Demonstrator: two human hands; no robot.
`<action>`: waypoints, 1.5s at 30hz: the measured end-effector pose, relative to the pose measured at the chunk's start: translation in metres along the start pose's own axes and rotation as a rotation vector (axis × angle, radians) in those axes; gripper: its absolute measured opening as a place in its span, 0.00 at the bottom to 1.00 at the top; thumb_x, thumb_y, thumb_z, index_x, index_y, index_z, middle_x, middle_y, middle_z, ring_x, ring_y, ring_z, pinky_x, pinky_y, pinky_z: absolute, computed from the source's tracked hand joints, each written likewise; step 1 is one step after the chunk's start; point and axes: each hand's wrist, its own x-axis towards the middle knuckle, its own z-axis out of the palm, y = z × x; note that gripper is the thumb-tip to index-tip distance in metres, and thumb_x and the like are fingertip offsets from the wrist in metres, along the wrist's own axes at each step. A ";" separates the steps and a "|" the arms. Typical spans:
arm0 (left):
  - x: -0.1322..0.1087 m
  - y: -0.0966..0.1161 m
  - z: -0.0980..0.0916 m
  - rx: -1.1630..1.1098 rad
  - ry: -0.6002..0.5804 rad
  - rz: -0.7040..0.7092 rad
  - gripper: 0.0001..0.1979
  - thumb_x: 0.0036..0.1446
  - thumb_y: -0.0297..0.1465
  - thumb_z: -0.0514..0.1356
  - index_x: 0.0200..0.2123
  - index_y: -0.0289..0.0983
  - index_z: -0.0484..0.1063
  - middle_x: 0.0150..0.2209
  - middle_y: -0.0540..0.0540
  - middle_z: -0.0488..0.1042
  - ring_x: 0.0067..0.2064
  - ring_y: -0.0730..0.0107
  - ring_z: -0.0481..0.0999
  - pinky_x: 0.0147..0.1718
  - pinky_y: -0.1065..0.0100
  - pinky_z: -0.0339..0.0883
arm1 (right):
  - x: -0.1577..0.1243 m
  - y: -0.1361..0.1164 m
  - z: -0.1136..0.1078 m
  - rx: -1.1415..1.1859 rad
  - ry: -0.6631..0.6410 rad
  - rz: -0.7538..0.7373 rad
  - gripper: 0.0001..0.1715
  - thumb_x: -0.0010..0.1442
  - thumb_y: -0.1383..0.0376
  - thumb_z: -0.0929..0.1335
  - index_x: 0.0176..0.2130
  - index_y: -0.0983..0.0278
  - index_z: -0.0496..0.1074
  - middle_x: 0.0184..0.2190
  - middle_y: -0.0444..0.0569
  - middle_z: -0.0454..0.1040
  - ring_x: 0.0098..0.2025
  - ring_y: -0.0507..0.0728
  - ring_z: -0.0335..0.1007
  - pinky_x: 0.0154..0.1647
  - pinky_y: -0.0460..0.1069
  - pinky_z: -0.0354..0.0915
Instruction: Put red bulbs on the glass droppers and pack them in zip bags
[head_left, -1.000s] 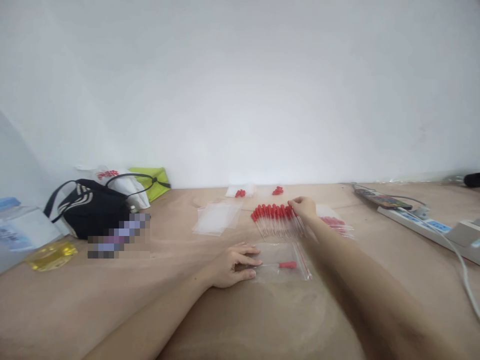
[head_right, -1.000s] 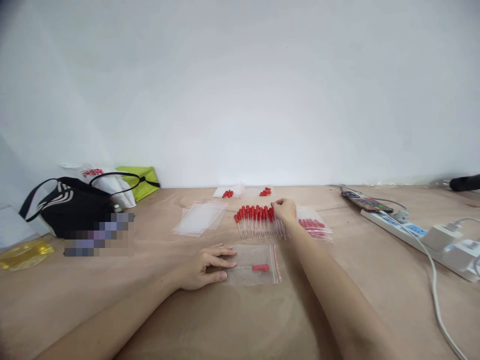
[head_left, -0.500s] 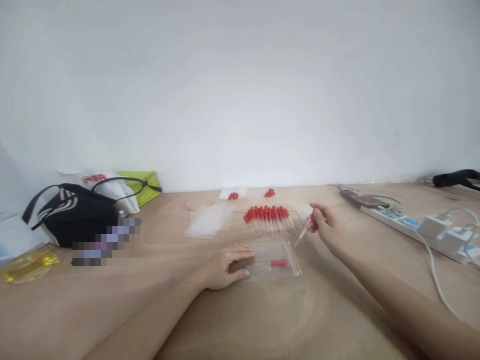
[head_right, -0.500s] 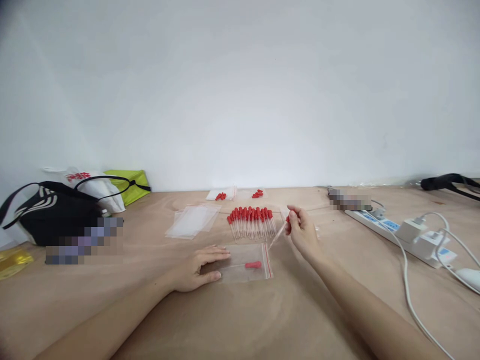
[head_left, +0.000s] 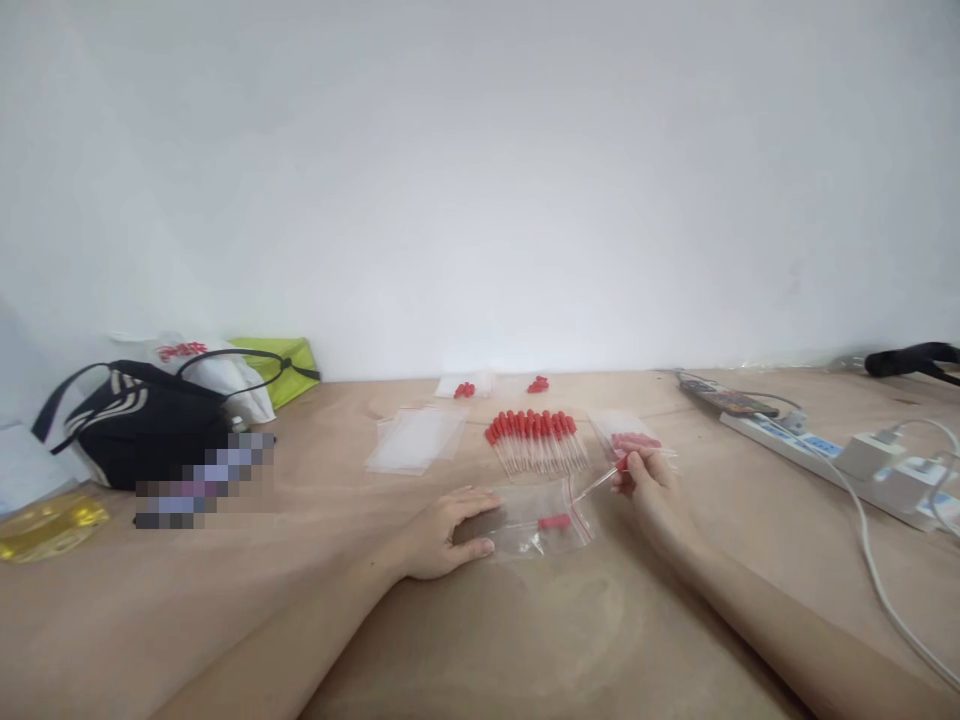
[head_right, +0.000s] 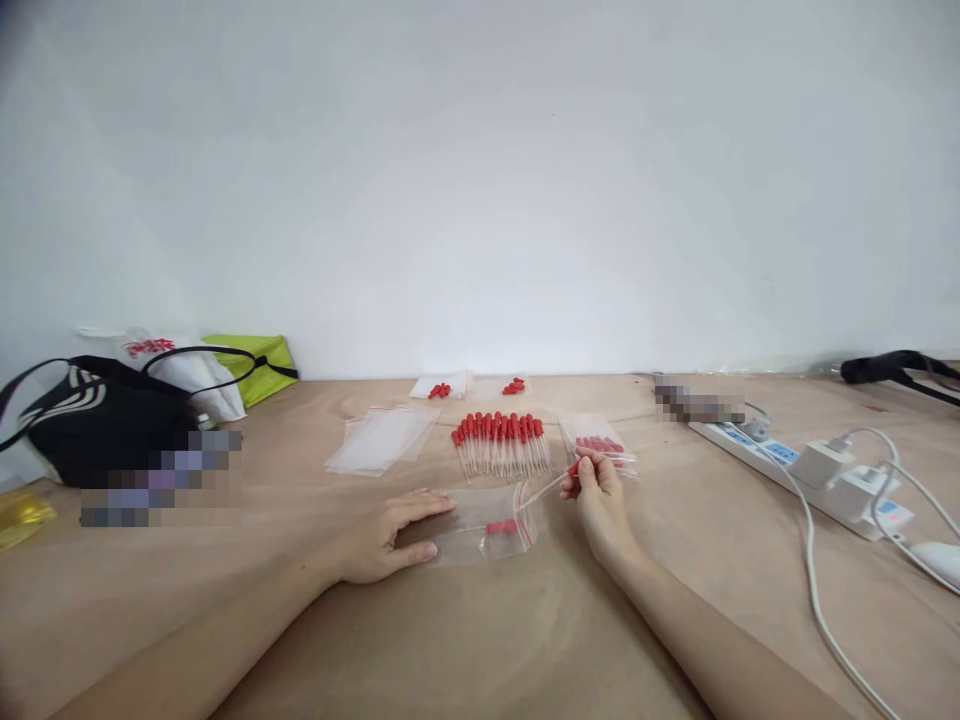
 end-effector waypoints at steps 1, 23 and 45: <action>0.000 0.001 0.000 0.001 -0.002 -0.013 0.24 0.54 0.38 0.55 0.54 0.42 0.58 0.55 0.46 0.61 0.56 0.61 0.58 0.54 0.58 0.52 | -0.002 0.000 0.001 0.029 -0.004 0.038 0.19 0.47 0.51 0.66 0.33 0.62 0.64 0.21 0.40 0.63 0.21 0.48 0.61 0.20 0.45 0.63; -0.001 0.005 -0.002 0.006 -0.012 -0.066 0.25 0.54 0.39 0.55 0.54 0.41 0.57 0.55 0.46 0.60 0.56 0.60 0.58 0.54 0.58 0.51 | -0.014 -0.006 0.007 0.021 -0.132 0.132 0.17 0.47 0.54 0.66 0.33 0.61 0.61 0.23 0.42 0.66 0.24 0.52 0.66 0.28 0.50 0.67; 0.000 0.001 0.000 0.000 0.002 -0.004 0.24 0.54 0.39 0.55 0.55 0.42 0.57 0.55 0.46 0.60 0.56 0.60 0.58 0.54 0.58 0.51 | -0.023 -0.005 0.018 -0.466 -0.482 0.084 0.11 0.45 0.59 0.67 0.23 0.65 0.71 0.17 0.43 0.69 0.15 0.47 0.58 0.13 0.42 0.52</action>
